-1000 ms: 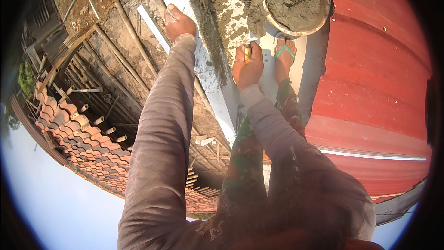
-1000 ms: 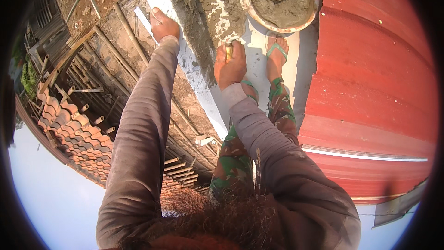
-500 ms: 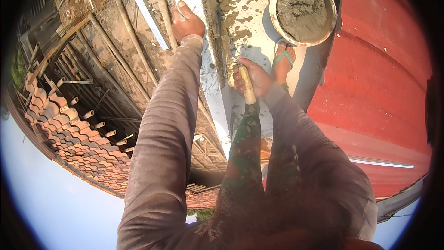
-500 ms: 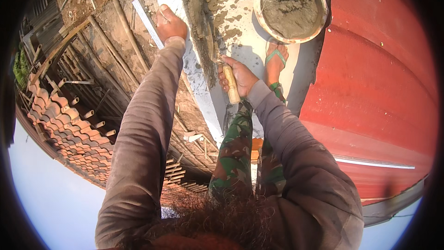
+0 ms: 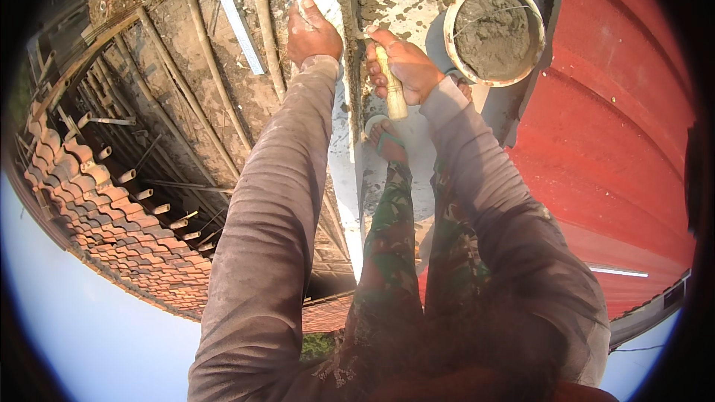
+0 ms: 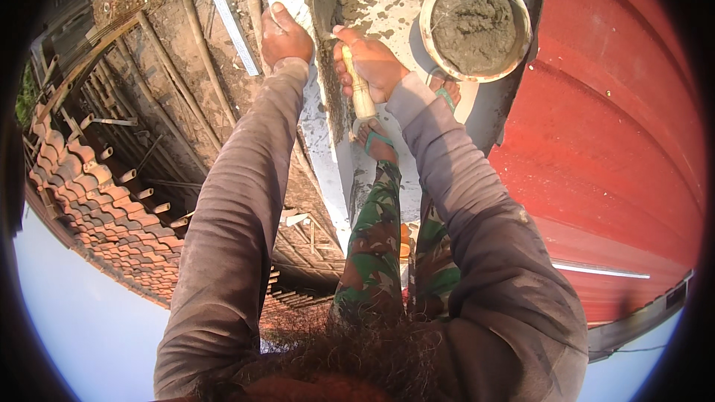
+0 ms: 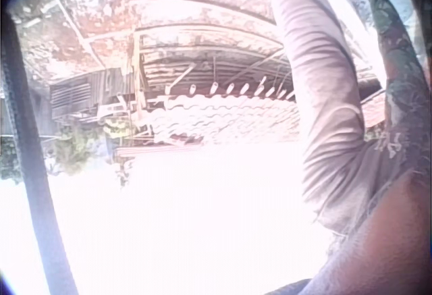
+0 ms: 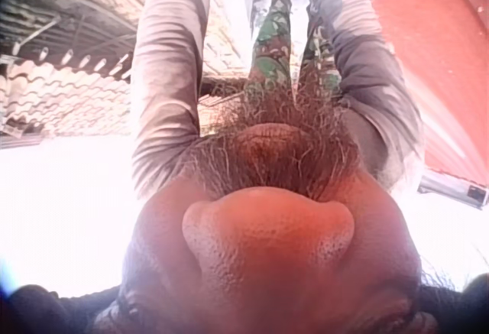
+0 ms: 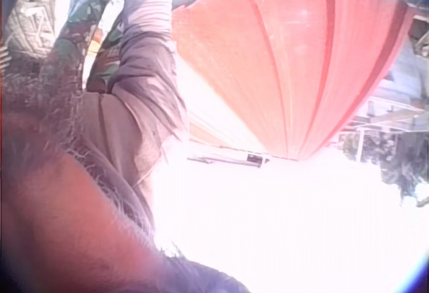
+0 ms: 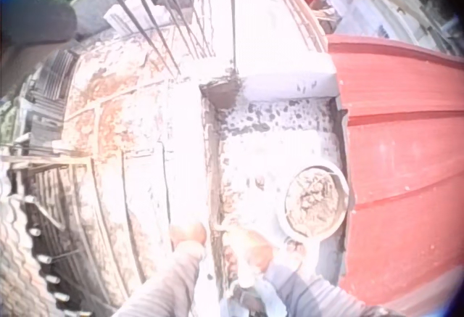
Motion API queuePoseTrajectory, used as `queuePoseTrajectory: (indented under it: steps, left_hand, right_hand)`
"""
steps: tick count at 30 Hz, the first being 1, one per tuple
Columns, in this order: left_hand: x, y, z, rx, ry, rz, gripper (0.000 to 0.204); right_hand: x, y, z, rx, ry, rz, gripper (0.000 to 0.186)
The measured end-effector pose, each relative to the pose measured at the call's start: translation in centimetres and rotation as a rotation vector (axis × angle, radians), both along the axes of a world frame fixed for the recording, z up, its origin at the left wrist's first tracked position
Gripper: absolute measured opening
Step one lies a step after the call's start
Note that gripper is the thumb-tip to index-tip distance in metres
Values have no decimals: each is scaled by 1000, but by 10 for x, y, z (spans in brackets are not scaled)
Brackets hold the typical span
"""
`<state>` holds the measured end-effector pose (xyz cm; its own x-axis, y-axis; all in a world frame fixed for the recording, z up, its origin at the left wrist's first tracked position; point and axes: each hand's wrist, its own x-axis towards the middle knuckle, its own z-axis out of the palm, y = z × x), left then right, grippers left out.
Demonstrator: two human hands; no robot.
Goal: The person applies cement from a bucket onto a white concrete ledge using a trowel. The person smooths the cement along the edge while working on a roof.
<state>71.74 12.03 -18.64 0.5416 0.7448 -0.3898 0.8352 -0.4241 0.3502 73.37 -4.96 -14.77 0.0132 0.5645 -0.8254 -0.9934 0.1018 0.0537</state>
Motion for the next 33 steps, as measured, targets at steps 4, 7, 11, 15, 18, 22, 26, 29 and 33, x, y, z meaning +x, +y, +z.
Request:
queuePoseTrajectory:
  steps: [4,7,11,15,18,22,26,29,33]
  left_hand:
    - [-2,0,-4,25,-30,-2,66]
    - [-3,-1,-6,48,-63,-11,63]
    - [0,-1,0,32,-95,-29,61]
    - [-2,-1,-5,59,-126,-47,55]
    - [-2,-2,-10,93,-143,-61,57]
    - [-2,-5,-3,67,-73,-18,62]
    - [1,-10,5,51,-82,-16,66]
    - [1,-11,14,32,-55,-27,68]
    - [1,-10,3,57,-90,-27,65]
  right_hand:
    - [-41,1,13,-157,-150,77,47]
    - [-96,-11,16,-176,-111,111,51]
    - [-144,-40,17,-114,-64,126,52]
    - [-104,-34,-23,-144,26,-69,51]
    - [-76,-10,-65,-108,-35,-35,50]
    - [-116,-18,-54,-96,-72,116,50]
    - [-144,-45,-29,-116,-44,167,54]
    - [-109,-34,-52,-187,-242,36,53]
    - [-38,3,-95,-311,-427,123,52]
